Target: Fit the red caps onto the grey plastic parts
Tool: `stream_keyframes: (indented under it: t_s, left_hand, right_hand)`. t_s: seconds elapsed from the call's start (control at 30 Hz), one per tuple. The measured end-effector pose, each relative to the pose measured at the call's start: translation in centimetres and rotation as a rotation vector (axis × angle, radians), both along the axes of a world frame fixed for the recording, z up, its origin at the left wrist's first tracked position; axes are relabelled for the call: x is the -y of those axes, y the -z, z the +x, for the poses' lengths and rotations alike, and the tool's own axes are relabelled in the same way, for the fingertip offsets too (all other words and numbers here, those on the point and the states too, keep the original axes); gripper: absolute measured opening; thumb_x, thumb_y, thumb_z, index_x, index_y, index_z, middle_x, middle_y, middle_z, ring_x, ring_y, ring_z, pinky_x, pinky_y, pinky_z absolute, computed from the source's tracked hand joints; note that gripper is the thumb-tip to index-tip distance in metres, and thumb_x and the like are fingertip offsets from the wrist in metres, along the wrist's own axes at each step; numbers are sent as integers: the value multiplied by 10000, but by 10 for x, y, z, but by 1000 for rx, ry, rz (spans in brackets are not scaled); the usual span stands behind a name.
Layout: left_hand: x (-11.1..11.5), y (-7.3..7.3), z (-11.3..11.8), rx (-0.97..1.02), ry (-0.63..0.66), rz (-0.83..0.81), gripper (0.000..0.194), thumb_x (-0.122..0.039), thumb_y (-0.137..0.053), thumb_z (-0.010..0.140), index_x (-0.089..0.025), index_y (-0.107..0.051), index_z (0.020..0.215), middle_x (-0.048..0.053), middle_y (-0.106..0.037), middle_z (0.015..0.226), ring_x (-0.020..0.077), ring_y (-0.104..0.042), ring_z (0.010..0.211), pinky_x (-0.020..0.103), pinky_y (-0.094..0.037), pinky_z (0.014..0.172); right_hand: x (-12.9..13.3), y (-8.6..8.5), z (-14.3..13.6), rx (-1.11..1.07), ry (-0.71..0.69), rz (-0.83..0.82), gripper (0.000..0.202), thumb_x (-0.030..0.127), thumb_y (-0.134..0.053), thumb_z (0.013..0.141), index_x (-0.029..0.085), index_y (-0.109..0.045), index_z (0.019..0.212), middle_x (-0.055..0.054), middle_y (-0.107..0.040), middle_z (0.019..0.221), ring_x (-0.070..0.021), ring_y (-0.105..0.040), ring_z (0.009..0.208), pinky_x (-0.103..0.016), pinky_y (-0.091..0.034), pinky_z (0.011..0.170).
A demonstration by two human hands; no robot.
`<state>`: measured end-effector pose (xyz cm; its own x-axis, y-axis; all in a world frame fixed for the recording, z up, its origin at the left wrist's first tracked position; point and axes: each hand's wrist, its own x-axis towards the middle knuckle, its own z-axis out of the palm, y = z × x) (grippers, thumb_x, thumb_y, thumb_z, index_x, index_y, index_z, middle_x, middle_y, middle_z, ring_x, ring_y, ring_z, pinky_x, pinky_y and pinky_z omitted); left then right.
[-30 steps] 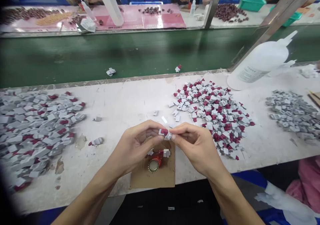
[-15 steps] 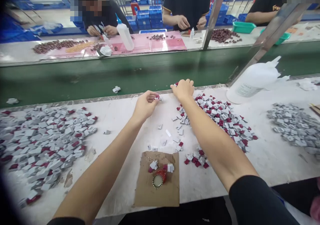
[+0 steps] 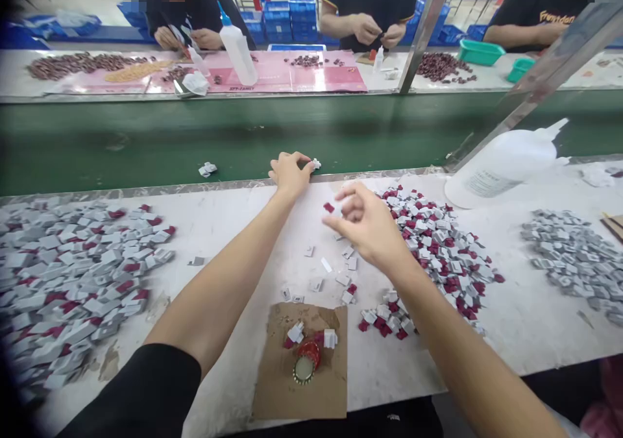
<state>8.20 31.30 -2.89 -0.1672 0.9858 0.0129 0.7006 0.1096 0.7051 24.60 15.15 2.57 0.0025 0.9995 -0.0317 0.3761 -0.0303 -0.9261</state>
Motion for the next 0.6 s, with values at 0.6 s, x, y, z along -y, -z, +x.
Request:
stream_keyframes:
  t_s: [0.6]
  left_hand:
    - [143,-13,-4,-147,662,-7,64,-159,-728,964,-222,-723,954,130,-777,1092,400,-655,1209,544,-472,1088]
  right_hand:
    - [173,20,13,-381,159,-265,307,561,-860,978,327,-936,1161,-96,-833,1238,-270,-865,953,-419,-763,835]
